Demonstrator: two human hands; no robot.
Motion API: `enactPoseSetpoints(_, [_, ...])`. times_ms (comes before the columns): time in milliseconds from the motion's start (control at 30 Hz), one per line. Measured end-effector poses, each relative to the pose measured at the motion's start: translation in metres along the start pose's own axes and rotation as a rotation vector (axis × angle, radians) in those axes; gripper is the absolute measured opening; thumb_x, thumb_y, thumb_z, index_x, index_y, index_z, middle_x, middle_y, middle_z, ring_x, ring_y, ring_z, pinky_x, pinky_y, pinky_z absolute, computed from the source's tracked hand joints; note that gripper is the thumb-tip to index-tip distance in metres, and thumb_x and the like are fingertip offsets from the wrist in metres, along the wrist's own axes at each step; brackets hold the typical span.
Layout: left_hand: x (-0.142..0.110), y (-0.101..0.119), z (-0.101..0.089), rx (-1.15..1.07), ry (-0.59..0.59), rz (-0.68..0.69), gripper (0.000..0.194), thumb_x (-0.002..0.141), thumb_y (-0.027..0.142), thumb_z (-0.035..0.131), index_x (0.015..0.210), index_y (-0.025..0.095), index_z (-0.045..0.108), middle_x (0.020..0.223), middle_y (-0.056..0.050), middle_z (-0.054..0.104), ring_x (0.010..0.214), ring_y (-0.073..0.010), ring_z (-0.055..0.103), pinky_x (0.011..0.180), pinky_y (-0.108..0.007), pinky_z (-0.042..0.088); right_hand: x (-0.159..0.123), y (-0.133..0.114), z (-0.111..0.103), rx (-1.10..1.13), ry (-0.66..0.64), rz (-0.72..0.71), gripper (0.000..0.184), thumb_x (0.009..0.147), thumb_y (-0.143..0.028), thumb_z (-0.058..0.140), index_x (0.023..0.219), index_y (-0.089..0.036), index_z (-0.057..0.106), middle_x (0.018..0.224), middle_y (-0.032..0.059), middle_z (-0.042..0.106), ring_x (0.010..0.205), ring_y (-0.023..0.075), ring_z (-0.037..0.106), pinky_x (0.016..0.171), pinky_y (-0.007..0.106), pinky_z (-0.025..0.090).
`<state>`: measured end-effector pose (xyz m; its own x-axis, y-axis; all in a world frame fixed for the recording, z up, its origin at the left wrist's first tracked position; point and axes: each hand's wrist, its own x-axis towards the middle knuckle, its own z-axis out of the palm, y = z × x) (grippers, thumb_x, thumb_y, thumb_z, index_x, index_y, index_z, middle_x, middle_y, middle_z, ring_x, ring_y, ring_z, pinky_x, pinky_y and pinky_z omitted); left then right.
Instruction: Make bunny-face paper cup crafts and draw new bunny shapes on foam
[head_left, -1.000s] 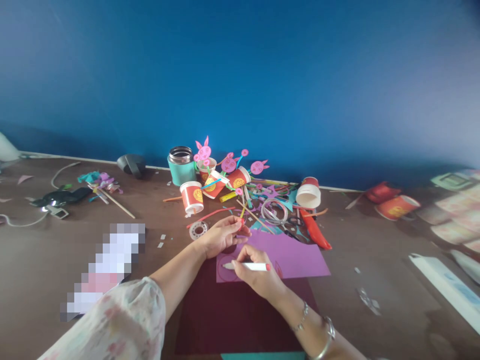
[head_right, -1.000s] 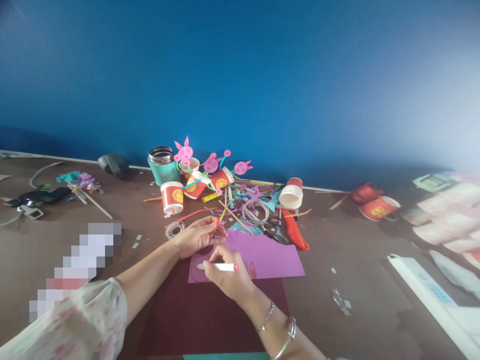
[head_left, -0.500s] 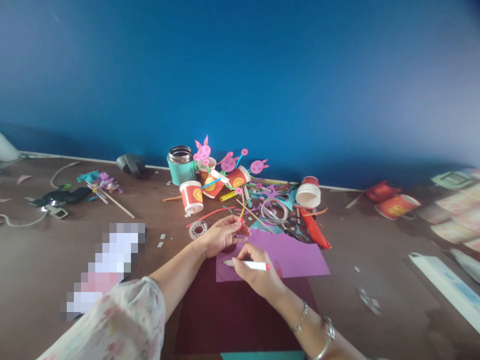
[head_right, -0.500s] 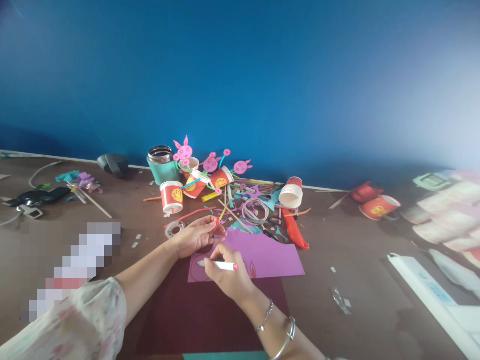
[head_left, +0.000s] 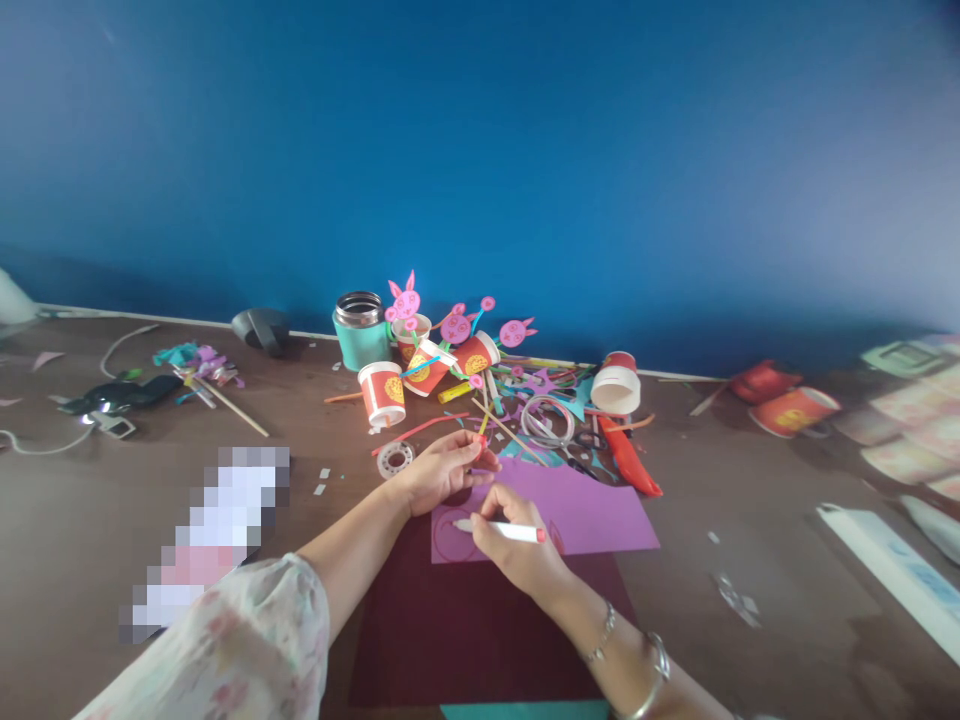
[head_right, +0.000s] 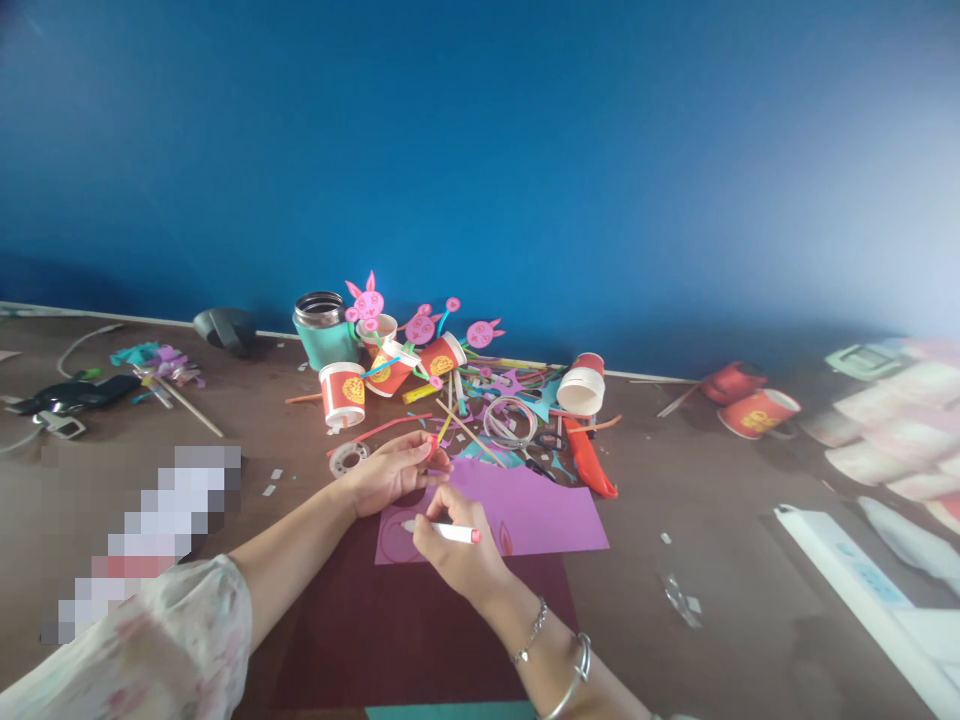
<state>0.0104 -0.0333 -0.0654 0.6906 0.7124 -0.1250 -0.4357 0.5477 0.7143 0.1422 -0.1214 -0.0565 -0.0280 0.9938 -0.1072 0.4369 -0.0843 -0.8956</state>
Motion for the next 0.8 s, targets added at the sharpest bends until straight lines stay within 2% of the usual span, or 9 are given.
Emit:
enactPoseSetpoints(267, [0.0, 0.0, -0.001, -0.007, -0.007, -0.001, 0.017, 0.077, 0.026, 0.068, 0.081, 0.015, 0.056, 0.083, -0.008, 0.066, 0.088, -0.0196, 0.063, 0.087, -0.038, 0.046, 0.0, 0.003, 0.0, 0.028, 0.003, -0.005, 0.021, 0.072, -0.026, 0.056, 0.06, -0.021, 0.04, 0.05, -0.0072, 0.042, 0.047, 0.01, 0.054, 0.045, 0.017, 0.038])
enactPoseSetpoints(600, [0.001, -0.001, -0.002, -0.003, 0.008, -0.01, 0.018, 0.076, 0.027, 0.069, 0.081, 0.015, 0.057, 0.083, -0.007, 0.066, 0.086, -0.019, 0.064, 0.086, -0.037, 0.047, 0.001, 0.009, 0.003, 0.122, -0.031, 0.01, 0.021, 0.071, -0.024, 0.057, 0.059, -0.022, 0.041, 0.05, -0.0073, 0.045, 0.058, 0.0149, 0.064, 0.048, 0.02, 0.047])
enactPoseSetpoints(800, [0.001, -0.001, -0.002, 0.002, 0.003, -0.009, 0.017, 0.077, 0.027, 0.068, 0.08, 0.015, 0.057, 0.083, -0.007, 0.066, 0.086, -0.0185, 0.064, 0.087, -0.038, 0.046, 0.001, 0.011, 0.005, 0.101, -0.03, -0.002, 0.02, 0.071, -0.021, 0.056, 0.057, -0.021, 0.041, 0.05, -0.0072, 0.046, 0.053, 0.0138, 0.063, 0.046, 0.02, 0.046])
